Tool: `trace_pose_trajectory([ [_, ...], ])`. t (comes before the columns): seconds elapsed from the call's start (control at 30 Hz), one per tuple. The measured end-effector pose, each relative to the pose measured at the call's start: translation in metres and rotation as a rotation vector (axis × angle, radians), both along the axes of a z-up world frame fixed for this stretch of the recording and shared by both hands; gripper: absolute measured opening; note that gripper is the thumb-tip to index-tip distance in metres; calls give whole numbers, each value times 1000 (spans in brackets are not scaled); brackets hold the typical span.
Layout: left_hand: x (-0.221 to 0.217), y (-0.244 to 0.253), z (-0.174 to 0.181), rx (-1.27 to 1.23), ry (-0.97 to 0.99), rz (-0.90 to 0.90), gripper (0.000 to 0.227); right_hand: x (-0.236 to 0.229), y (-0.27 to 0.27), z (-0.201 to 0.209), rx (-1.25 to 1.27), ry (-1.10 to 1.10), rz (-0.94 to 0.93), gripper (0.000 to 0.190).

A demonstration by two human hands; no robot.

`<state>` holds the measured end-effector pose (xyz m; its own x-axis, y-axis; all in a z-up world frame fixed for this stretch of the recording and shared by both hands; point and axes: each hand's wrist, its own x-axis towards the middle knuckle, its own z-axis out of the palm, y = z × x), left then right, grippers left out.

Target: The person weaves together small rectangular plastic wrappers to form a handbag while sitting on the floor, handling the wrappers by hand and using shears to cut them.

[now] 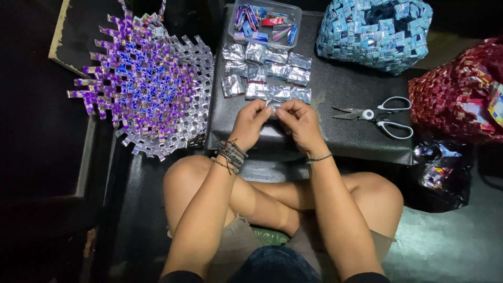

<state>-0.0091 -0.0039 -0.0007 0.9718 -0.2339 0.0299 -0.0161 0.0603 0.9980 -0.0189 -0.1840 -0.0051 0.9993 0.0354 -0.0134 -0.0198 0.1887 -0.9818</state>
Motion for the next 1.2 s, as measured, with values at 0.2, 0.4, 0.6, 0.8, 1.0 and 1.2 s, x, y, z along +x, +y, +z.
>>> trace_pose_trajectory([
  [0.2, 7, 2, -6, -218, 109, 23, 22, 3, 1, 8, 227, 41, -10, 17],
  [0.4, 4, 6, 0, -183, 76, 36, 20, -3, 6, 4, -18, 19, 9, 19],
  [0.6, -4, 6, 15, -74, -10, 29, 14, -4, 13, 11, -120, -79, -23, 11],
  [0.8, -7, -2, 10, 196, -130, 79, 10, -10, 11, 4, -142, -140, -145, 11],
  [1.0, -7, -9, 8, 248, -101, 78, 11, -6, 15, 8, -100, -71, -169, 8],
  [1.2, -8, -11, 16, 307, -25, 84, 15, -5, 15, 8, -32, -66, -183, 10],
])
